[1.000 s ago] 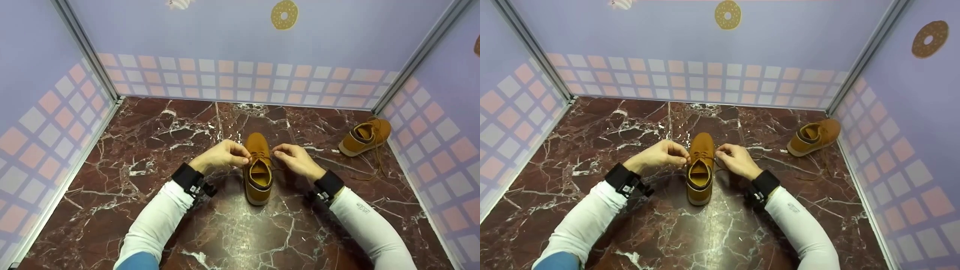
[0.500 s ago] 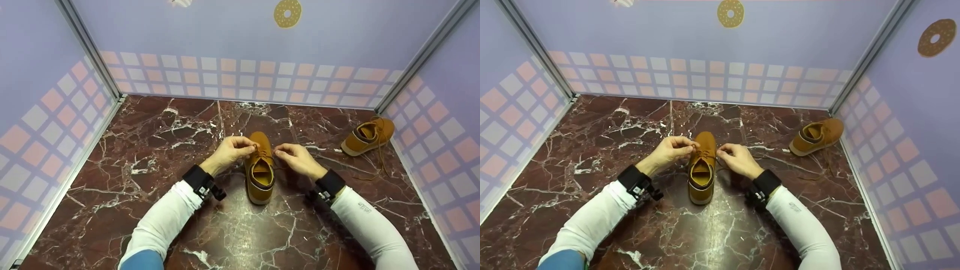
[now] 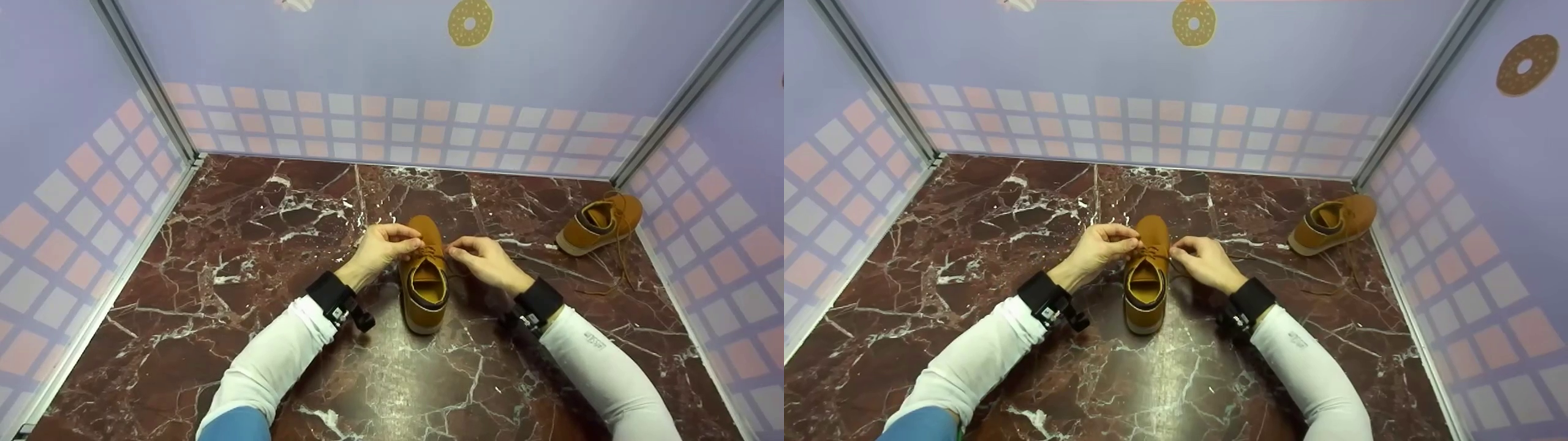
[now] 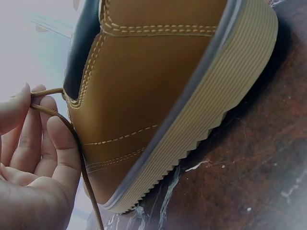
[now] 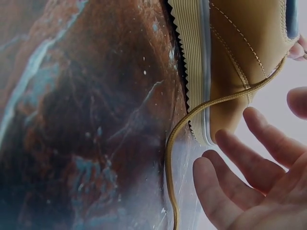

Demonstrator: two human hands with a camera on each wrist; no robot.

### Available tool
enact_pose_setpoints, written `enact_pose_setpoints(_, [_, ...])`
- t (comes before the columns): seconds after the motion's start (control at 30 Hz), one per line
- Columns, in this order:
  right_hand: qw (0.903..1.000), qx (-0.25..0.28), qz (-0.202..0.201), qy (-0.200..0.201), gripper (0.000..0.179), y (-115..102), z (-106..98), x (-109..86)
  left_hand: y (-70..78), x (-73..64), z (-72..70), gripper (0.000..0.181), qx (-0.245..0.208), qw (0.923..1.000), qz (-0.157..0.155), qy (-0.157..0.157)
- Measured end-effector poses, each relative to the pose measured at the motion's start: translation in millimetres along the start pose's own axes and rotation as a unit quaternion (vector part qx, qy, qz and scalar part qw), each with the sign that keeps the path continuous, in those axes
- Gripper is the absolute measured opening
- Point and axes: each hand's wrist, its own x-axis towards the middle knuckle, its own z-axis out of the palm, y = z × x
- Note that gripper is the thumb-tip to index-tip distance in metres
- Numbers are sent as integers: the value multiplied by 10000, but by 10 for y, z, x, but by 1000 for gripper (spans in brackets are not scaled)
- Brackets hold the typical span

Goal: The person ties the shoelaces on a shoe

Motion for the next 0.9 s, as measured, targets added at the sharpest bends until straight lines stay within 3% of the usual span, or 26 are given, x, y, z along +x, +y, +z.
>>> enact_pose_setpoints(0.2, [10000, 33, 48, -15, 30, 8, -3, -3, -2, -8, 7, 27, 172, 9998, -59, -55])
enact_pose_setpoints(0.5, [9997, -98, -70, -213, 26, 60, -7, -2, 10, -23, 7, 23, 374, 9988, -77, -292])
enact_pose_setpoints(0.63, [9975, -513, -230, -426, 28, 95, -13, -9, 8, -15, 13, 10, 441, 9984, -54, -358])
enact_pose_setpoints(0.9, [9843, -1581, -542, -573, 10, 187, 5, -26, 0, -12, 39, 13, 508, 9983, 153, -239])
